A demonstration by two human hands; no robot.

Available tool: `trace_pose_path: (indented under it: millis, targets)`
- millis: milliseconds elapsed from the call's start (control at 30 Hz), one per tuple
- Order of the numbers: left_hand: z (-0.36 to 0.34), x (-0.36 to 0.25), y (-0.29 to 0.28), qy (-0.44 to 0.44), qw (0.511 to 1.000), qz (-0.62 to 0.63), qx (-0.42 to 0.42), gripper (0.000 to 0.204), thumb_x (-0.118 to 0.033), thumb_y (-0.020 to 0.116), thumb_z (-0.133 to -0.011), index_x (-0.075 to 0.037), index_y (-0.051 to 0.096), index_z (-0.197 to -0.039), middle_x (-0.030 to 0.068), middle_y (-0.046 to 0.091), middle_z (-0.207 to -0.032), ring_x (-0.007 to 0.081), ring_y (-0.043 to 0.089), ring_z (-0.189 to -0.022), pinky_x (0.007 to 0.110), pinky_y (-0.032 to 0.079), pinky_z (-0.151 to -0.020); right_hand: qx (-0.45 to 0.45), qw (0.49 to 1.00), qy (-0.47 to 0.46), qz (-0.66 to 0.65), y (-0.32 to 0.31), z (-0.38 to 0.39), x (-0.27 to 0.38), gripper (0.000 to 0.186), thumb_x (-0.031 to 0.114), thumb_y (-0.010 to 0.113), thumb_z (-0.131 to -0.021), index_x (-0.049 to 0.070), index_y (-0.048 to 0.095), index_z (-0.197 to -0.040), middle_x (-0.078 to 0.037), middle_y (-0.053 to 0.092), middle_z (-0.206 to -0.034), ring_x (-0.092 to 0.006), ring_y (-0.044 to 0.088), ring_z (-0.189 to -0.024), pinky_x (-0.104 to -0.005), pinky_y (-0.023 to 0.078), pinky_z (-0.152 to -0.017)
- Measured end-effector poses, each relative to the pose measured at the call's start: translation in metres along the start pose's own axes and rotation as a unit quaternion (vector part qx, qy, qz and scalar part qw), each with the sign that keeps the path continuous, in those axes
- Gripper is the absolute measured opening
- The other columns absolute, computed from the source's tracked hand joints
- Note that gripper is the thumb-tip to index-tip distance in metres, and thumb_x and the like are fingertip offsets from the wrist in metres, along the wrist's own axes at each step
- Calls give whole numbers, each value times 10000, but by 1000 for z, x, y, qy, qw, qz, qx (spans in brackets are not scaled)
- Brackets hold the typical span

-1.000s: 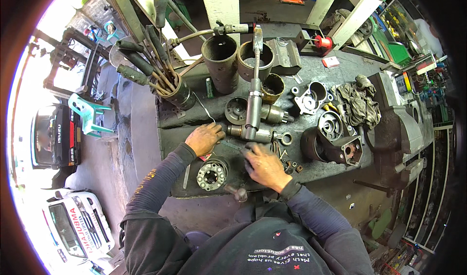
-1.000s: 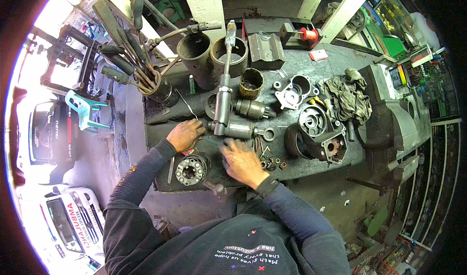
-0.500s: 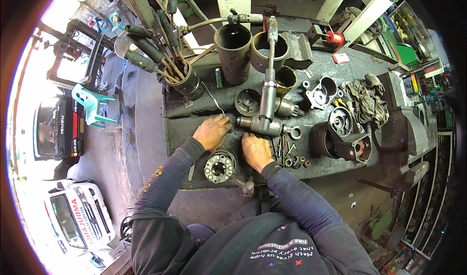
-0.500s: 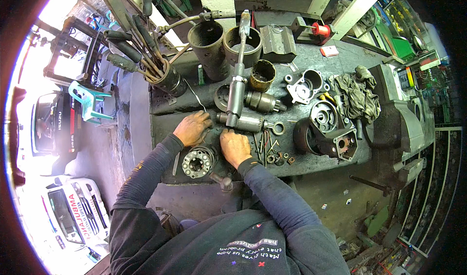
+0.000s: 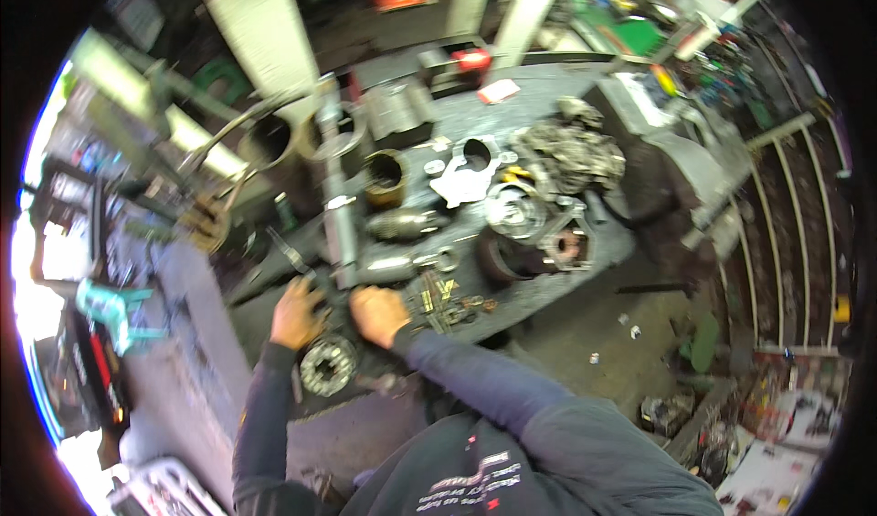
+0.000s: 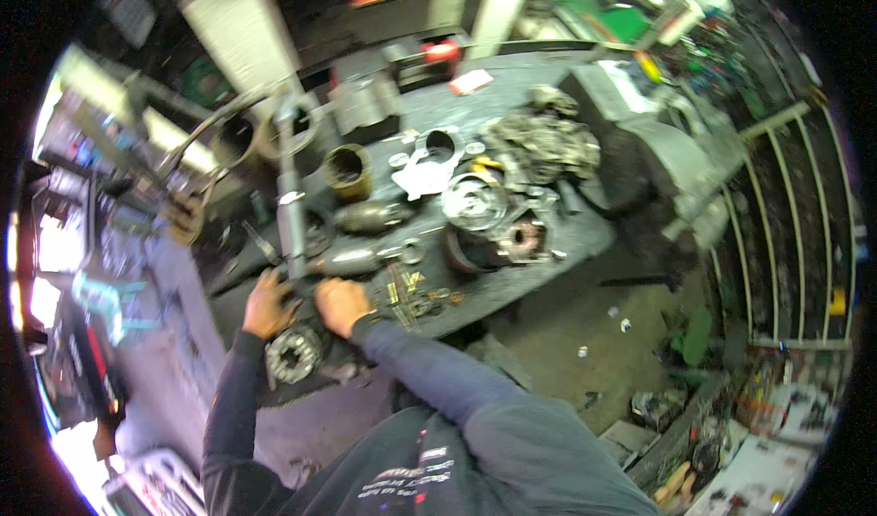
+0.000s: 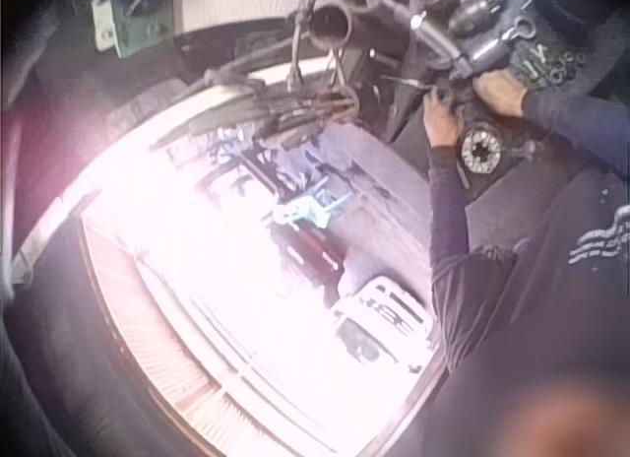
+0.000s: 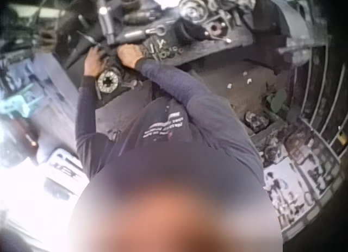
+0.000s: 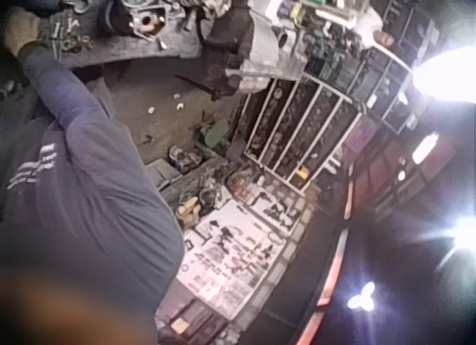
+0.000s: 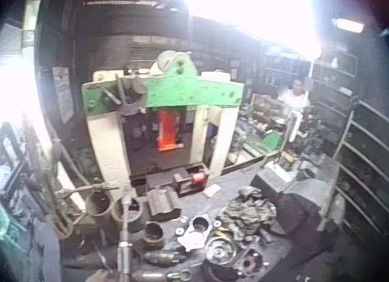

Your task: The person retrieves a mechanical part from a cardboard box and places it on a workbench. They then use a small tool to scrape and clean the part while another person stands nearby. The person continues to manipulate and inspect the part throughout the clip.

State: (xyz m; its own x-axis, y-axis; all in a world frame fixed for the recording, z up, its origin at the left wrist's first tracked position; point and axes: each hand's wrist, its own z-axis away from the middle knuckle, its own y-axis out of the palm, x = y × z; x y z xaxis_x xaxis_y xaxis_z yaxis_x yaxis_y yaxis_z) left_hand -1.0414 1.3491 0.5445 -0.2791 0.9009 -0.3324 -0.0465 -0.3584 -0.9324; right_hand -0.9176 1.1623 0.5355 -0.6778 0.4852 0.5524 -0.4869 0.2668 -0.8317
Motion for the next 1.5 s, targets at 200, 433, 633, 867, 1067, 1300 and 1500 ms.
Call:
trace_pose_path:
  millis: [200, 433, 633, 867, 1067, 1300, 1500]
  targets:
    - [11, -5, -34, -158, 977, 133, -56, 467, -237, 899, -758, -23, 749, -1145, 334, 604, -1377, 484, 514, -1376, 479, 401, -1185, 89, 996, -7, -24, -35, 11, 5, 243, 194, 733, -751, 18, 718, -918, -205, 757, -917, -396, 754, -912, -523, 602, -783]
    - [54, -82, -112, -126, 958, 81, -245, 216, -126, 791, -869, -4, 717, -1031, 149, 692, -1014, 315, 654, -958, 373, 517, -899, 211, 973, -38, -83, -142, 65, -39, 386, 139, 680, -774, -38, 670, -1117, -260, 725, -1037, -435, 709, -1007, -522, 567, -885]
    - [54, -195, -127, -172, 921, 270, -223, 256, -233, 825, -873, -49, 775, -1045, 104, 740, -990, 218, 693, -929, 368, 552, -859, 248, 939, -5, -237, -223, 126, -97, 488, 151, 732, -872, 4, 609, -1322, -249, 704, -1195, -421, 673, -1135, -500, 536, -947]
    - [-18, -300, -93, -81, 913, 346, -199, 666, -239, 926, -734, -2, 658, -1296, 178, 706, -1256, 348, 670, -1201, 451, 484, -1095, 147, 890, 101, -420, -335, 163, -128, 220, 139, 736, -978, 8, 733, -1155, -34, 729, -952, -121, 654, -902, -307, 538, -823]
    - [-94, -396, -31, -66, 908, 330, -250, 1290, -338, 1040, -527, -4, 352, -1565, 251, 475, -1527, 419, 500, -1402, 486, 415, -1173, -102, 882, -5, -460, -399, 158, -182, 117, 23, 685, -977, -40, 733, -1063, -126, 680, -1052, -190, 690, -918, -326, 577, -824]
    - [-121, -429, -20, -123, 887, 315, -315, 922, -226, 984, -571, -39, 518, -1344, 192, 637, -1279, 401, 657, -1160, 459, 539, -991, -105, 939, -45, -325, -385, 120, -190, 218, 1, 835, -774, 44, 760, -975, -78, 768, -971, -250, 729, -985, -404, 555, -900]
    - [-113, -416, -30, -132, 900, 330, -254, 805, -158, 933, -589, -62, 549, -1290, 179, 684, -1195, 402, 697, -1080, 458, 564, -919, -88, 966, -158, -182, -361, 108, -182, 232, 49, 852, -735, 86, 744, -937, -32, 788, -902, -325, 723, -1143, -549, 405, -1129]
